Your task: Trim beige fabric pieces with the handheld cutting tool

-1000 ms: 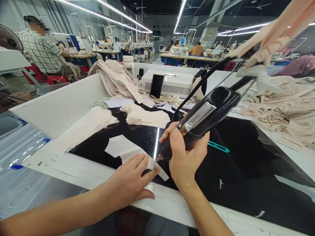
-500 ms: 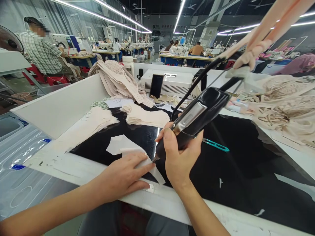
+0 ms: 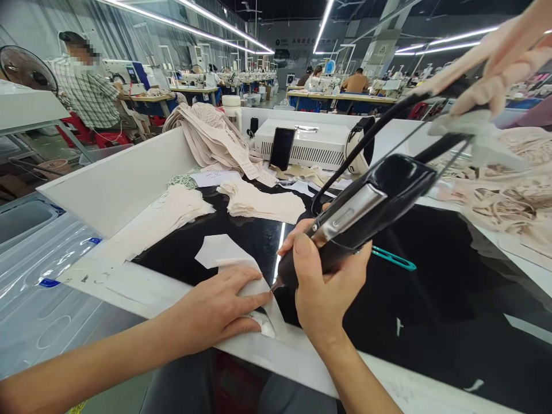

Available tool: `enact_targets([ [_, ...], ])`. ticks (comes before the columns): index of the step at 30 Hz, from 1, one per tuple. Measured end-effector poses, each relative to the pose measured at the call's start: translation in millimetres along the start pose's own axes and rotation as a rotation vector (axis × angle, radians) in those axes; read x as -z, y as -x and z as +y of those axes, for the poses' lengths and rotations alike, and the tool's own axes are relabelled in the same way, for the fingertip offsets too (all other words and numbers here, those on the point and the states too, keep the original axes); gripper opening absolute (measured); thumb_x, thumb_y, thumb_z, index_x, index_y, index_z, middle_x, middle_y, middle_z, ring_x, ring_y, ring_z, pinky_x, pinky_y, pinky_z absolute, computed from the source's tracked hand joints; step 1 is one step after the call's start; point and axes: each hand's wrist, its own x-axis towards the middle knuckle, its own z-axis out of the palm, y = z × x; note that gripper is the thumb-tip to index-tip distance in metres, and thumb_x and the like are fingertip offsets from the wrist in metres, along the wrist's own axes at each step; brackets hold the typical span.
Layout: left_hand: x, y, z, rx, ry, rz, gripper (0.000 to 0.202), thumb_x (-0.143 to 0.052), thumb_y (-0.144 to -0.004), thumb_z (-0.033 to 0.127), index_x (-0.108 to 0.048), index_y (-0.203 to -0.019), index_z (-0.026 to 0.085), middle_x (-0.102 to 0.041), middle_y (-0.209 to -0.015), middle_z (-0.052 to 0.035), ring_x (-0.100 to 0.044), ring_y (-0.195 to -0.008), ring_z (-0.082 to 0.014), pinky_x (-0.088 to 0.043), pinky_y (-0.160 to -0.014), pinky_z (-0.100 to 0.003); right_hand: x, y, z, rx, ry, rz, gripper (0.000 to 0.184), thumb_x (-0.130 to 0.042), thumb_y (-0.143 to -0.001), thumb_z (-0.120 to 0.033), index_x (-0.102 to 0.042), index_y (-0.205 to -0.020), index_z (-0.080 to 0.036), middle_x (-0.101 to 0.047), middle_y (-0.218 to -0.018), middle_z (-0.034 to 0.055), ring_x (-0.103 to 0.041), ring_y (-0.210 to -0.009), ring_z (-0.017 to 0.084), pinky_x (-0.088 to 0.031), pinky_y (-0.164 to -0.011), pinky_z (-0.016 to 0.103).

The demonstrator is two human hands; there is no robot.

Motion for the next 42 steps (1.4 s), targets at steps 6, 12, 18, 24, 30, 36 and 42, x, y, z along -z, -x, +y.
enact_targets([
  [6,-1.5,0,1,0.003,0.016,0.009,0.046,-0.073,-0.110,0.054,-0.074,-0.142,0.021,-0.068,-0.147,-0.0187,-0.067,-0.139,-0.0335,-0.057,-0.121,-0.046,-11,-8,0,0.007,-0.031,0.026,0.043,-0.087,-0.079,-0.034,-0.061,-0.112,-0.029,-0.071,-0.073,-0.0104,-0.063,-0.054,0.015,-0.056,-0.051,0.030],
  [12,-4.0,-1,1,0.020,0.033,0.007,0.049,-0.075,-0.107,0.056,-0.076,-0.144,0.024,-0.067,-0.147,-0.0196,-0.067,-0.139,-0.0339,-0.059,-0.119,-0.045,-12,-7,4,-0.009,-0.026,0.010,0.041,-0.087,-0.079,-0.037,-0.059,-0.107,-0.029,-0.070,-0.073,-0.0102,-0.063,-0.054,0.015,-0.055,-0.050,0.030],
  [18,-4.7,-1,2,0.030,0.039,0.002,0.052,-0.079,-0.104,0.056,-0.077,-0.145,0.024,-0.067,-0.146,-0.0200,-0.066,-0.140,-0.0347,-0.059,-0.118,-0.045,-13,-7,5,-0.014,0.007,0.005,0.040,-0.085,-0.080,-0.034,-0.060,-0.110,-0.028,-0.070,-0.072,-0.0097,-0.062,-0.055,0.015,-0.056,-0.051,0.031],
  [24,-6.3,-2,3,0.032,0.024,0.005,0.051,-0.080,-0.104,0.056,-0.077,-0.144,0.025,-0.068,-0.145,-0.0193,-0.067,-0.137,-0.0341,-0.058,-0.117,-0.045,-17,-13,7,0.020,-0.010,0.013,0.033,-0.081,-0.082,-0.036,-0.056,-0.101,-0.030,-0.065,-0.075,-0.0108,-0.062,-0.055,0.014,-0.056,-0.049,0.029],
  [30,-5.9,-3,3,0.023,0.003,0.009,0.052,-0.081,-0.103,0.056,-0.077,-0.143,0.023,-0.069,-0.143,-0.0189,-0.067,-0.137,-0.0331,-0.057,-0.119,-0.044,-21,-13,13,-0.005,-0.038,0.000,0.036,-0.083,-0.079,-0.035,-0.057,-0.104,-0.029,-0.068,-0.072,-0.0108,-0.063,-0.053,0.014,-0.056,-0.049,0.029],
  [36,-6.0,-1,1,0.004,0.028,0.013,0.056,-0.082,-0.102,0.055,-0.074,-0.146,0.020,-0.068,-0.145,-0.0213,-0.067,-0.140,-0.0359,-0.057,-0.120,-0.048,-21,-15,13,-0.022,-0.030,-0.010,0.037,-0.084,-0.078,-0.035,-0.059,-0.105,-0.029,-0.069,-0.072,-0.0108,-0.063,-0.054,0.014,-0.054,-0.050,0.028],
  [42,13.3,-3,-8,0.049,0.147,-0.007,0.042,-0.063,-0.118,0.043,-0.068,-0.147,0.013,-0.074,-0.144,-0.0169,-0.073,-0.133,-0.0273,-0.063,-0.113,-0.038,-15,-21,6,0.039,-0.012,-0.040,0.044,-0.089,-0.079,-0.040,-0.062,-0.111,-0.029,-0.069,-0.074,-0.0094,-0.062,-0.055,0.015,-0.058,-0.049,0.031],
])
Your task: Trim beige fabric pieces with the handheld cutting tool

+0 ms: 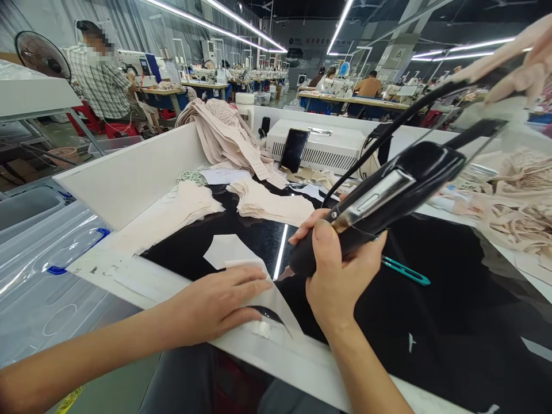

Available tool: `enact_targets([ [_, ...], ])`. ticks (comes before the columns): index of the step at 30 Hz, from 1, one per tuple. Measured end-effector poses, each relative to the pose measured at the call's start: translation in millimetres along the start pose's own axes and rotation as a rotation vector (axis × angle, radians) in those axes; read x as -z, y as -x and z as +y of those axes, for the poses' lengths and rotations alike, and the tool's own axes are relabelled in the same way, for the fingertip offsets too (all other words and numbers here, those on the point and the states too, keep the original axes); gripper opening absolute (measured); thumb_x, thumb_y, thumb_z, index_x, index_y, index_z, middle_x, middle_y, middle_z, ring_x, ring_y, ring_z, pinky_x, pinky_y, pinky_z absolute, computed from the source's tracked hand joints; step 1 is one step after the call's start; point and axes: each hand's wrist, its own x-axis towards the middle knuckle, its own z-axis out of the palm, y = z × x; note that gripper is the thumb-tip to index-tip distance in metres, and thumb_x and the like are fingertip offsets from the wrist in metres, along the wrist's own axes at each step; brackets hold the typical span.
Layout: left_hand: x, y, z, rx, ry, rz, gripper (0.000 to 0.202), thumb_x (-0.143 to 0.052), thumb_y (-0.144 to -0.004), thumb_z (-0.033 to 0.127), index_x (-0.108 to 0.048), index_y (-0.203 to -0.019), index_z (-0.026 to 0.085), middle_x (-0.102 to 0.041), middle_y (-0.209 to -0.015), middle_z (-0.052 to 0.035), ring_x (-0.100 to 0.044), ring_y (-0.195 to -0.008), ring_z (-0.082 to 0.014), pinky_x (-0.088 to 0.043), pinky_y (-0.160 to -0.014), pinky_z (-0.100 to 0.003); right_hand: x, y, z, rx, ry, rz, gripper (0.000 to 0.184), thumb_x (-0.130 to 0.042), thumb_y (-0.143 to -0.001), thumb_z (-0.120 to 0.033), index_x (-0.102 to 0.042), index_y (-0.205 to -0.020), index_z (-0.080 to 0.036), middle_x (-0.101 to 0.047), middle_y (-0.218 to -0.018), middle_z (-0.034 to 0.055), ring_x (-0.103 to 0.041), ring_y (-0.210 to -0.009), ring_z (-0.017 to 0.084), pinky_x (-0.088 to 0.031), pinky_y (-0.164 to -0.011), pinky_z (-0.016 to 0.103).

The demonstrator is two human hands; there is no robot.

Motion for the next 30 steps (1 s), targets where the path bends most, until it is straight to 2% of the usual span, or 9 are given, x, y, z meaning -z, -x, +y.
enact_targets([
  [3,10.5,0,-16,-0.046,-0.091,-0.026,0.023,-0.054,-0.118,0.018,-0.074,-0.128,0.011,-0.077,-0.140,-0.0166,-0.073,-0.133,-0.0269,-0.057,-0.121,-0.042,13,-6,-6,0.041,0.074,-0.043,0.042,-0.094,-0.078,-0.041,-0.065,-0.106,-0.029,-0.073,-0.079,-0.0071,-0.066,-0.060,0.017,-0.063,-0.055,0.035],
  [5,15.9,2,-27,-0.075,-0.140,-0.093,0.031,-0.051,-0.109,-0.001,-0.075,-0.125,0.012,-0.077,-0.140,-0.0162,-0.073,-0.133,-0.0267,-0.058,-0.120,-0.041,23,-12,-11,0.049,0.180,-0.071,0.044,-0.099,-0.075,-0.045,-0.069,-0.103,-0.029,-0.076,-0.086,-0.0055,-0.071,-0.065,0.018,-0.066,-0.063,0.039],
  [8,22.9,3,-33,-0.012,-0.167,-0.186,0.047,-0.050,-0.099,-0.011,-0.074,-0.131,0.015,-0.075,-0.143,-0.0130,-0.071,-0.131,-0.0252,-0.061,-0.108,-0.036,33,-19,-17,0.070,0.254,-0.083,0.045,-0.102,-0.071,-0.047,-0.073,-0.099,-0.028,-0.078,-0.090,-0.0032,-0.074,-0.069,0.021,-0.067,-0.069,0.043],
  [11,28.0,-4,-20,0.123,-0.240,-0.240,0.037,-0.055,-0.105,-0.003,-0.074,-0.127,0.018,-0.076,-0.135,-0.0104,-0.072,-0.118,-0.0252,-0.061,-0.096,-0.035,33,-19,-23,0.090,0.135,-0.046,0.038,-0.099,-0.072,-0.038,-0.070,-0.095,-0.028,-0.074,-0.079,-0.0049,-0.070,-0.062,0.020,-0.064,-0.059,0.040],
  [14,30.7,-16,3,0.216,-0.303,-0.287,0.015,-0.063,-0.113,0.016,-0.075,-0.121,0.017,-0.075,-0.117,-0.0095,-0.071,-0.100,-0.0242,-0.058,-0.086,-0.035,31,-12,-29,0.033,0.043,0.012,0.034,-0.093,-0.071,-0.030,-0.070,-0.096,-0.028,-0.072,-0.073,-0.0067,-0.065,-0.055,0.018,-0.058,-0.049,0.035],
  [17,32.2,-27,21,0.282,-0.307,-0.367,0.013,-0.066,-0.115,0.025,-0.076,-0.118,0.017,-0.072,-0.110,-0.0077,-0.070,-0.093,-0.0235,-0.054,-0.077,-0.034,33,-3,-34,-0.024,0.003,0.037,0.036,-0.091,-0.071,-0.027,-0.072,-0.100,-0.026,-0.073,-0.074,-0.0065,-0.066,-0.054,0.017,-0.058,-0.048,0.033],
  [20,32.1,-30,27,0.322,-0.303,-0.409,0.015,-0.066,-0.116,0.029,-0.075,-0.116,0.017,-0.071,-0.108,-0.0069,-0.070,-0.089,-0.0235,-0.049,-0.068,-0.033,38,3,-34,-0.017,-0.032,0.024,0.038,-0.094,-0.072,-0.029,-0.072,-0.102,-0.025,-0.074,-0.074,-0.0061,-0.067,-0.054,0.016,-0.059,-0.048,0.032],
  [24,27.7,-24,23,0.270,-0.366,-0.367,0.017,-0.061,-0.117,0.029,-0.074,-0.116,0.018,-0.071,-0.106,-0.0074,-0.070,-0.087,-0.0257,-0.049,-0.067,-0.037,41,2,-29,0.022,-0.057,0.013,0.043,-0.099,-0.073,-0.034,-0.071,-0.104,-0.023,-0.076,-0.075,-0.0061,-0.068,-0.054,0.016,-0.060,-0.049,0.032],
  [30,14.6,-19,20,0.043,-0.457,-0.125,0.013,-0.061,-0.111,0.010,-0.071,-0.106,0.017,-0.071,-0.099,-0.0070,-0.068,-0.089,-0.0251,-0.055,-0.076,-0.037,38,2,-22,0.037,-0.069,0.032,0.044,-0.099,-0.075,-0.035,-0.071,-0.106,-0.023,-0.077,-0.077,-0.0067,-0.068,-0.055,0.015,-0.059,-0.049,0.030],
])
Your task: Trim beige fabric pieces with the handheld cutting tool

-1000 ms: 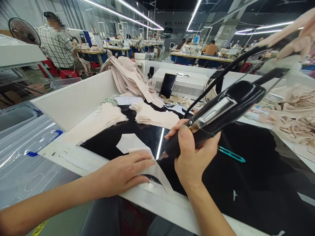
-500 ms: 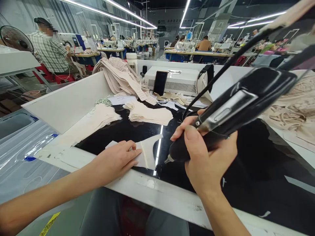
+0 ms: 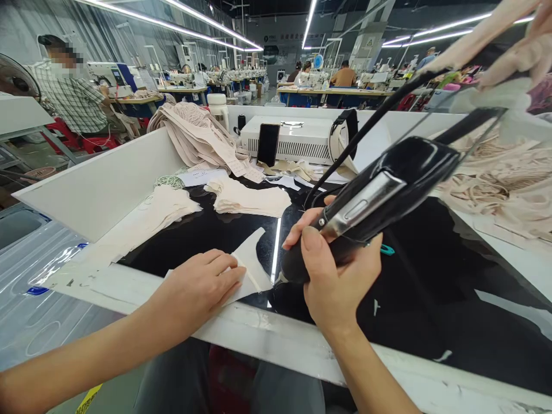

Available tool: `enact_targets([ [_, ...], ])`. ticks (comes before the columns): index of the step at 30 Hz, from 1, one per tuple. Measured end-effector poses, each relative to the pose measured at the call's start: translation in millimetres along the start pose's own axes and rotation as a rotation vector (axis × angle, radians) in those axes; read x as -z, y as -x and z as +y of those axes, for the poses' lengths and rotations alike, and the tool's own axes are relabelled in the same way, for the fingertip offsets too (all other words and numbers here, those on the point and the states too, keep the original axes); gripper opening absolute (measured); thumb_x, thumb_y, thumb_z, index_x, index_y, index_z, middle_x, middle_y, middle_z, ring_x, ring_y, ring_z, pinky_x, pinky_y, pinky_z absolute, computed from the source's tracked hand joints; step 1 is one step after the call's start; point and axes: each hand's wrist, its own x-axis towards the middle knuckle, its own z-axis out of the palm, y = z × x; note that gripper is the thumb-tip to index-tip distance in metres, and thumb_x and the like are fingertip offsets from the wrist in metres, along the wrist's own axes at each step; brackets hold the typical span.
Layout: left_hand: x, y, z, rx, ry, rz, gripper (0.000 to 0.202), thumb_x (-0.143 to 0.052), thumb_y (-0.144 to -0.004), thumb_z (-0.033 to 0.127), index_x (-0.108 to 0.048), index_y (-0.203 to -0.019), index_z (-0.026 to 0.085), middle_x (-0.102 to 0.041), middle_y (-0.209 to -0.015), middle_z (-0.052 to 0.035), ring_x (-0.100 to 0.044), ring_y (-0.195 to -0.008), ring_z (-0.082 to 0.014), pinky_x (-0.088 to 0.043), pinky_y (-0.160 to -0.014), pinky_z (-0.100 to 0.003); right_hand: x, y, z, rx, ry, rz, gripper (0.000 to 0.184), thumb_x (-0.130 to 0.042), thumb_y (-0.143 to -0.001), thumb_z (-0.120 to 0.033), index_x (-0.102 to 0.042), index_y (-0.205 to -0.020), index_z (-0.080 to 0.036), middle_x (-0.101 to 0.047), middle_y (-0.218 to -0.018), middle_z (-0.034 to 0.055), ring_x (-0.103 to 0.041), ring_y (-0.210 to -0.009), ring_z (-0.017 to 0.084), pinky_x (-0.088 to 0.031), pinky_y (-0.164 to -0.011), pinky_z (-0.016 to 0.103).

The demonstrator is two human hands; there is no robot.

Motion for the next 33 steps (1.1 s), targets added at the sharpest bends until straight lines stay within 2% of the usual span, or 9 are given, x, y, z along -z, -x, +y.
enact_targets([
  [3,-7.6,-7,5,-0.151,0.101,0.095,0.018,-0.060,-0.107,0.002,-0.071,-0.106,0.016,-0.073,-0.105,-0.0077,-0.069,-0.095,-0.0235,-0.059,-0.084,-0.036,1,3,2,-0.007,-0.013,-0.012,0.046,-0.101,-0.075,-0.037,-0.070,-0.108,-0.024,-0.077,-0.077,-0.0070,-0.068,-0.056,0.014,-0.060,-0.051,0.030],
  [6,-18.9,-18,9,-0.296,0.192,0.140,0.019,-0.058,-0.107,0.001,-0.072,-0.105,0.015,-0.075,-0.110,-0.0087,-0.071,-0.101,-0.0222,-0.060,-0.092,-0.034,3,6,4,-0.023,-0.007,-0.017,0.048,-0.102,-0.075,-0.039,-0.070,-0.108,-0.025,-0.077,-0.078,-0.0069,-0.068,-0.058,0.014,-0.061,-0.055,0.030],
  [10,-34.2,-29,8,-0.402,0.196,0.169,0.021,-0.057,-0.110,0.002,-0.073,-0.104,0.013,-0.077,-0.105,-0.0086,-0.072,-0.104,-0.0224,-0.061,-0.100,-0.035,4,8,5,-0.023,0.008,-0.023,0.050,-0.103,-0.076,-0.041,-0.070,-0.109,-0.025,-0.077,-0.079,-0.0060,-0.067,-0.060,0.014,-0.061,-0.057,0.030],
  [14,-41.6,-29,1,-0.359,0.222,0.150,0.022,-0.055,-0.114,0.007,-0.075,-0.109,0.014,-0.078,-0.105,-0.0081,-0.074,-0.101,-0.0217,-0.062,-0.097,-0.035,4,7,5,-0.013,-0.003,-0.021,0.050,-0.103,-0.076,-0.041,-0.070,-0.110,-0.025,-0.076,-0.078,-0.0055,-0.067,-0.061,0.014,-0.060,-0.055,0.029],
  [19,-41.2,-23,-4,-0.269,0.281,0.168,0.024,-0.052,-0.119,0.016,-0.076,-0.121,0.016,-0.078,-0.112,-0.0092,-0.075,-0.103,-0.0212,-0.063,-0.093,-0.033,5,8,5,-0.024,0.000,-0.010,0.050,-0.103,-0.075,-0.041,-0.070,-0.110,-0.025,-0.076,-0.079,-0.0055,-0.067,-0.061,0.015,-0.060,-0.056,0.030],
  [27,-35.2,-17,-7,-0.205,0.308,0.140,0.026,-0.055,-0.119,0.021,-0.078,-0.132,0.018,-0.077,-0.124,-0.0114,-0.074,-0.111,-0.0223,-0.063,-0.103,-0.036,2,9,3,-0.027,0.016,0.004,0.047,-0.100,-0.075,-0.039,-0.070,-0.108,-0.026,-0.076,-0.077,-0.0066,-0.067,-0.057,0.015,-0.058,-0.056,0.032],
  [33,-37.1,-13,-8,-0.180,0.325,0.119,0.031,-0.058,-0.115,0.014,-0.078,-0.137,0.022,-0.074,-0.133,-0.0128,-0.072,-0.119,-0.0229,-0.062,-0.107,-0.035,0,7,-1,-0.044,0.051,0.015,0.045,-0.097,-0.073,-0.036,-0.070,-0.107,-0.027,-0.075,-0.075,-0.0084,-0.066,-0.053,0.015,-0.057,-0.053,0.033],
])
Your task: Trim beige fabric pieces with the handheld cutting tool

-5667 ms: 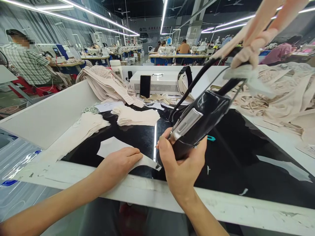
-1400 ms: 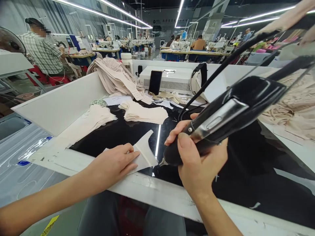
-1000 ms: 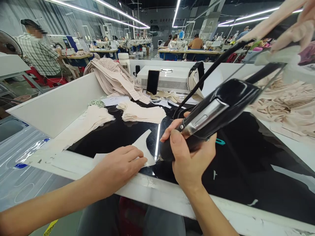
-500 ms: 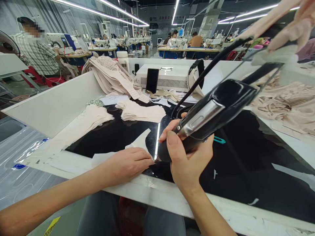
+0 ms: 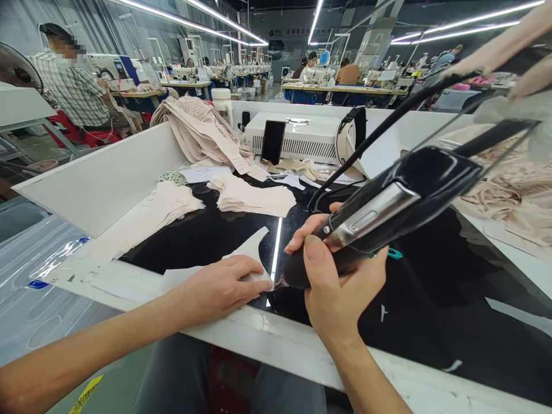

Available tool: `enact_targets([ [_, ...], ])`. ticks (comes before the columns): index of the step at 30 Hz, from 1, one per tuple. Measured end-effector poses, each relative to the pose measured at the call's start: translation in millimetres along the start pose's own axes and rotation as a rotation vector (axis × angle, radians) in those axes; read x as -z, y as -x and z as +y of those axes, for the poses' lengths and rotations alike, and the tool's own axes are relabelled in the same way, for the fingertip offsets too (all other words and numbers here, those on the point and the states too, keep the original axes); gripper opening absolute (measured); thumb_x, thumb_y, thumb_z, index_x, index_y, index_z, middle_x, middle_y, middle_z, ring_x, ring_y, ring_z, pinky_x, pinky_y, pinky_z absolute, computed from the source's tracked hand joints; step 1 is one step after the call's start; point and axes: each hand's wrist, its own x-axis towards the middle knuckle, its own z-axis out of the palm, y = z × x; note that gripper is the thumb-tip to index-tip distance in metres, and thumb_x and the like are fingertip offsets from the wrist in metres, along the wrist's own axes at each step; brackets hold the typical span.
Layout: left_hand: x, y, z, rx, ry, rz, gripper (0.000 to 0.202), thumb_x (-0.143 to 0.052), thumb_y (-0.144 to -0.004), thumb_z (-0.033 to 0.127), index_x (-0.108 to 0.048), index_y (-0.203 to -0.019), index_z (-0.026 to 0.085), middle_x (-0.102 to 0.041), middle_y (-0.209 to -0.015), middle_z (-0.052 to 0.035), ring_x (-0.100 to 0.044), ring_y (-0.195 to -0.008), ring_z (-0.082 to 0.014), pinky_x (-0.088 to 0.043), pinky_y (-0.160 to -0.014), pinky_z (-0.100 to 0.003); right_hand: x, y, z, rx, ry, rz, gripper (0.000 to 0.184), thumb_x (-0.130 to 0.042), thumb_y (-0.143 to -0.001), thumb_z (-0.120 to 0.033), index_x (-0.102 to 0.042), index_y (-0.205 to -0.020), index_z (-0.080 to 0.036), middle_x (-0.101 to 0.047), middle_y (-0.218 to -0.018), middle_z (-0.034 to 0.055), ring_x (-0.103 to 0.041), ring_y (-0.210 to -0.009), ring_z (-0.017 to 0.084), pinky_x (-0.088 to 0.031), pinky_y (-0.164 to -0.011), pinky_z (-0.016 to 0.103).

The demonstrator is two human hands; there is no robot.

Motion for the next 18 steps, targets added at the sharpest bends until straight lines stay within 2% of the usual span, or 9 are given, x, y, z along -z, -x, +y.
enact_targets([
  [8,-6.7,2,-2,-0.003,0.016,0.056,0.030,-0.063,-0.113,0.017,-0.081,-0.136,0.023,-0.072,-0.133,-0.0154,-0.071,-0.116,-0.0251,-0.063,-0.104,-0.038,-15,-8,6,0.036,0.003,0.067,0.040,-0.094,-0.072,-0.038,-0.070,-0.102,-0.029,-0.071,-0.073,-0.0076,-0.062,-0.051,0.016,-0.055,-0.051,0.035],
  [18,-4.2,-1,0,0.023,0.032,0.065,0.027,-0.065,-0.115,0.024,-0.084,-0.134,0.025,-0.071,-0.130,-0.0164,-0.069,-0.121,-0.0278,-0.062,-0.108,-0.041,-17,-9,14,0.020,0.031,0.014,0.039,-0.090,-0.074,-0.035,-0.064,-0.103,-0.028,-0.070,-0.074,-0.0099,-0.063,-0.052,0.014,-0.057,-0.051,0.031],
])
